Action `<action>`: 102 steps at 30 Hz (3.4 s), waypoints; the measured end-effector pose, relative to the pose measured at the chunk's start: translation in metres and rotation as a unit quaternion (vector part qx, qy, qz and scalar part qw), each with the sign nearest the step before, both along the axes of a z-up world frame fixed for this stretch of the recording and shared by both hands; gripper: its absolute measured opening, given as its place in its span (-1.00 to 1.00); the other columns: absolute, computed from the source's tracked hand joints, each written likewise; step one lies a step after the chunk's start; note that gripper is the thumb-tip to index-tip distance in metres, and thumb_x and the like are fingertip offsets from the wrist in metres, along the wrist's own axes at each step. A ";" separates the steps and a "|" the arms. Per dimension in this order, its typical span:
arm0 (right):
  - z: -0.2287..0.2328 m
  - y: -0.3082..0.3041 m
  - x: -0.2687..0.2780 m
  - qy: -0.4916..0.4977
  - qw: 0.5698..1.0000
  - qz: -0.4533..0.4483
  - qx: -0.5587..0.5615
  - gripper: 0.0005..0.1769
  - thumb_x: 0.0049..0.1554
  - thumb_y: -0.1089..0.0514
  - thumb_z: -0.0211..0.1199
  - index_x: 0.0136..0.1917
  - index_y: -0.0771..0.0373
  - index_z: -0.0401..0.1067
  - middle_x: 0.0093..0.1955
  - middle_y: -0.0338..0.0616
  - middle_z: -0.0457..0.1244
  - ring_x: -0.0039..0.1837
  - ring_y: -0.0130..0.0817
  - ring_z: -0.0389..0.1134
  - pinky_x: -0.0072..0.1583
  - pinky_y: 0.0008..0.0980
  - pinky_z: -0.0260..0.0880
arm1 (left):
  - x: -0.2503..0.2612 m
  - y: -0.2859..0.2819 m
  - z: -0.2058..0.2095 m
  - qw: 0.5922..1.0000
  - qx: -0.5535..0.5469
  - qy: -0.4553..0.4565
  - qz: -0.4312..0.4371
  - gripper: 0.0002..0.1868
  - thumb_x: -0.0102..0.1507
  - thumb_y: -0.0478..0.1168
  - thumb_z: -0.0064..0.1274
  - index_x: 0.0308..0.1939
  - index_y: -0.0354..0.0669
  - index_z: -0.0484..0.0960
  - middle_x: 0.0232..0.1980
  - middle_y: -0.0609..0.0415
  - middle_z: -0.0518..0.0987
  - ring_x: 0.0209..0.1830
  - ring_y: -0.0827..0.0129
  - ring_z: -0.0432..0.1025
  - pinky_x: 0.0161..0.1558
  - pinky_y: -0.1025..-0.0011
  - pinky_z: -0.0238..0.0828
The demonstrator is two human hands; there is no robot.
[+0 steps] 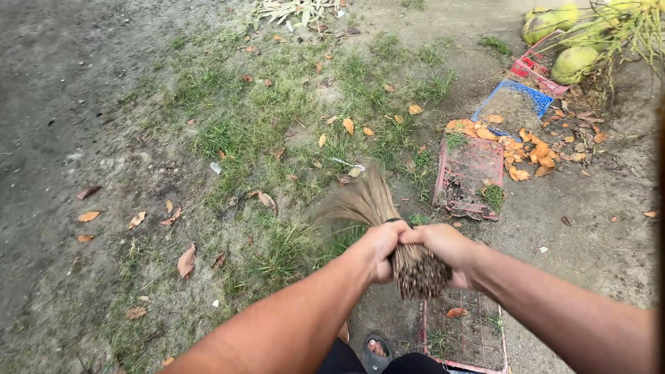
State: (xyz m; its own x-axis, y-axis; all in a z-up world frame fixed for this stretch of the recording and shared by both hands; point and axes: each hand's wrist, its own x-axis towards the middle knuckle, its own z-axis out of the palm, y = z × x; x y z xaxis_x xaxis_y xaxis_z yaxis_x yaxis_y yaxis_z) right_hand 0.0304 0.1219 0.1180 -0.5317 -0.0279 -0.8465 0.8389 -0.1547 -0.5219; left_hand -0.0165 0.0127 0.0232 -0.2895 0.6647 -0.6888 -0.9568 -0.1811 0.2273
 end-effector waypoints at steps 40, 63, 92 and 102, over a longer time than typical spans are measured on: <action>-0.032 0.088 -0.229 -0.042 0.983 -0.163 -0.077 -0.67 0.16 -0.13 0.10 -0.02 0.13 0.47 -0.25 -0.05 0.41 -0.32 -0.15 0.42 -0.25 -0.01 0.47 | -0.252 0.101 0.034 0.961 -0.252 0.115 -0.018 -0.68 0.21 -0.29 0.11 -0.04 -0.48 0.49 -0.11 -0.15 0.62 -0.19 0.15 0.61 -0.16 0.19 0.60; -0.045 0.208 -0.433 -0.053 0.971 -0.191 -0.136 -0.72 0.28 0.05 0.02 0.11 0.27 0.37 -0.21 0.04 0.41 -0.16 -0.09 0.44 -0.10 -0.02 0.54 | -0.455 0.218 -0.023 0.988 -0.110 0.058 -0.097 -0.73 0.19 -0.22 0.10 -0.16 -0.41 0.58 -0.24 -0.19 0.60 -0.45 0.13 0.53 -0.43 0.19 0.56; -0.040 0.089 -0.516 0.079 0.986 -0.062 -0.133 -0.50 0.13 0.13 0.08 0.36 -0.05 0.30 0.00 -0.11 0.43 -0.10 -0.24 0.49 -0.07 -0.07 0.54 | -0.520 0.083 -0.001 0.980 -0.134 0.095 0.110 -0.79 0.22 -0.31 0.07 -0.12 -0.36 0.51 -0.35 -0.08 0.60 -0.49 0.17 0.58 -0.39 0.09 0.60; -0.055 0.011 -0.525 -0.165 0.958 0.099 -0.210 -0.57 0.18 -0.07 0.12 0.07 0.36 0.41 -0.20 0.05 0.41 -0.27 -0.13 0.45 -0.18 -0.08 0.55 | -0.488 -0.013 0.000 0.988 -0.065 -0.103 0.095 -0.72 0.13 -0.24 -0.01 -0.18 -0.40 0.44 -0.37 -0.21 0.60 -0.51 0.02 0.56 -0.44 0.02 0.61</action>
State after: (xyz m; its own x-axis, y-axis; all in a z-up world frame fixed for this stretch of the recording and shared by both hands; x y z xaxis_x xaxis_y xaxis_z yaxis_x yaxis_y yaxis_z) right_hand -0.4950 0.1332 0.0634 -0.1857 -0.4762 -0.8595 0.9822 -0.1145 -0.1488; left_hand -0.5045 -0.0004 0.0233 -0.2458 0.5138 -0.8219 -0.9364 -0.3450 0.0644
